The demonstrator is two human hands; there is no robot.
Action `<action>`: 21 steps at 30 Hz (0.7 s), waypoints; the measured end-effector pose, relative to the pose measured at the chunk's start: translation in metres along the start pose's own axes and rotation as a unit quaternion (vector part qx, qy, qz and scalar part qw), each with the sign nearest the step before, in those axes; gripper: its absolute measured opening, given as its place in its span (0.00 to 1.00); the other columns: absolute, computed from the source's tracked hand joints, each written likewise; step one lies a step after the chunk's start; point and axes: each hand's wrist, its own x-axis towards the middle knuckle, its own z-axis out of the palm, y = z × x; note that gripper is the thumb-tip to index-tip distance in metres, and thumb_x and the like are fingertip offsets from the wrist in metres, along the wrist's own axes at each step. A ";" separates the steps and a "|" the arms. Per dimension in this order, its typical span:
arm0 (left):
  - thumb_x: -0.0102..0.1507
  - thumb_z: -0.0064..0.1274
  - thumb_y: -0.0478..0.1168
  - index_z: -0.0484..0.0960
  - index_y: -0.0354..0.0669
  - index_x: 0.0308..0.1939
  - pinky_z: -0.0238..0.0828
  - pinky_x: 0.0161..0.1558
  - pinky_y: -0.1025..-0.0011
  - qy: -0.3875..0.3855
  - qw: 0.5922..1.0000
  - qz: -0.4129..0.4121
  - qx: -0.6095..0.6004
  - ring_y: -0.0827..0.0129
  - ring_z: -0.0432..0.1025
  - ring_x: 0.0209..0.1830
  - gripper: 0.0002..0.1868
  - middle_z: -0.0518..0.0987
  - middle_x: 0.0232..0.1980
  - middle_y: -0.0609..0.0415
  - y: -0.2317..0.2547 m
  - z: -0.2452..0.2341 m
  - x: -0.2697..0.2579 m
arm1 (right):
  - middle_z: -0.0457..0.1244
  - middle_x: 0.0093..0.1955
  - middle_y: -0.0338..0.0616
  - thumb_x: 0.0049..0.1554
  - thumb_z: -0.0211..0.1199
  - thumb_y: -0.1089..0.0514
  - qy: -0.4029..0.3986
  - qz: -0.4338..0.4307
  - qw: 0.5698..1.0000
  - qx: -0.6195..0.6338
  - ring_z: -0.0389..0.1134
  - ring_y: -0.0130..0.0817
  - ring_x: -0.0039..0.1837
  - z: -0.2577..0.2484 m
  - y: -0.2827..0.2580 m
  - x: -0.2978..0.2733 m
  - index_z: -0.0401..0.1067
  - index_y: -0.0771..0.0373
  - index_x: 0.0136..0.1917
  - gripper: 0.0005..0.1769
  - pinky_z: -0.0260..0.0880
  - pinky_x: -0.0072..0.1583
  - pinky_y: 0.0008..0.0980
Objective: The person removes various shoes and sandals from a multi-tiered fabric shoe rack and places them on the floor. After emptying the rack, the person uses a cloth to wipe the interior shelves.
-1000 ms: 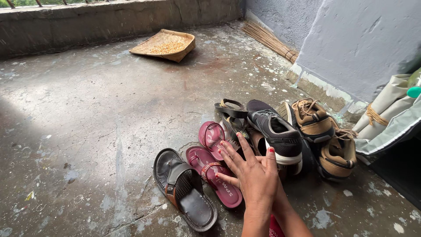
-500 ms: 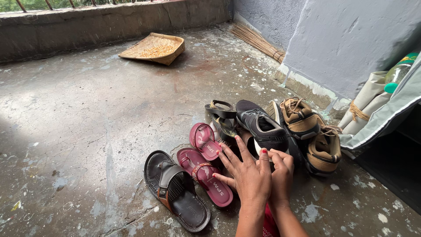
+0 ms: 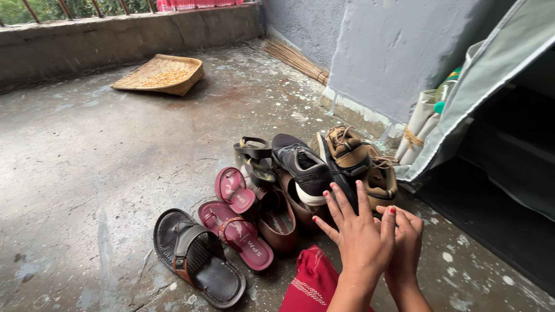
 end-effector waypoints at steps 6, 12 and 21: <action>0.68 0.40 0.63 0.54 0.42 0.79 0.09 0.67 0.28 -0.055 0.994 0.093 0.004 0.38 0.25 0.83 0.42 0.38 0.82 0.29 0.027 0.051 -0.020 | 0.61 0.57 0.47 0.63 0.52 0.52 0.068 0.184 0.954 0.227 0.71 0.35 0.46 -0.072 0.034 0.015 0.75 0.72 0.51 0.19 0.70 0.51 0.32; 0.68 0.38 0.62 0.59 0.44 0.78 0.09 0.69 0.28 -0.132 0.982 0.132 -0.028 0.38 0.25 0.84 0.39 0.39 0.83 0.29 0.055 0.103 -0.051 | 0.63 0.49 0.59 0.65 0.53 0.53 0.097 0.188 0.960 0.181 0.66 0.43 0.43 -0.139 0.089 0.017 0.79 0.75 0.48 0.22 0.62 0.48 0.38; 0.67 0.36 0.64 0.57 0.49 0.79 0.15 0.70 0.29 -0.252 0.955 0.156 -0.028 0.40 0.26 0.84 0.40 0.39 0.83 0.32 0.078 0.174 -0.081 | 0.59 0.63 0.50 0.55 0.64 0.61 0.121 0.055 0.978 -0.159 0.59 0.44 0.69 -0.220 0.152 -0.002 0.80 0.61 0.53 0.13 0.64 0.65 0.38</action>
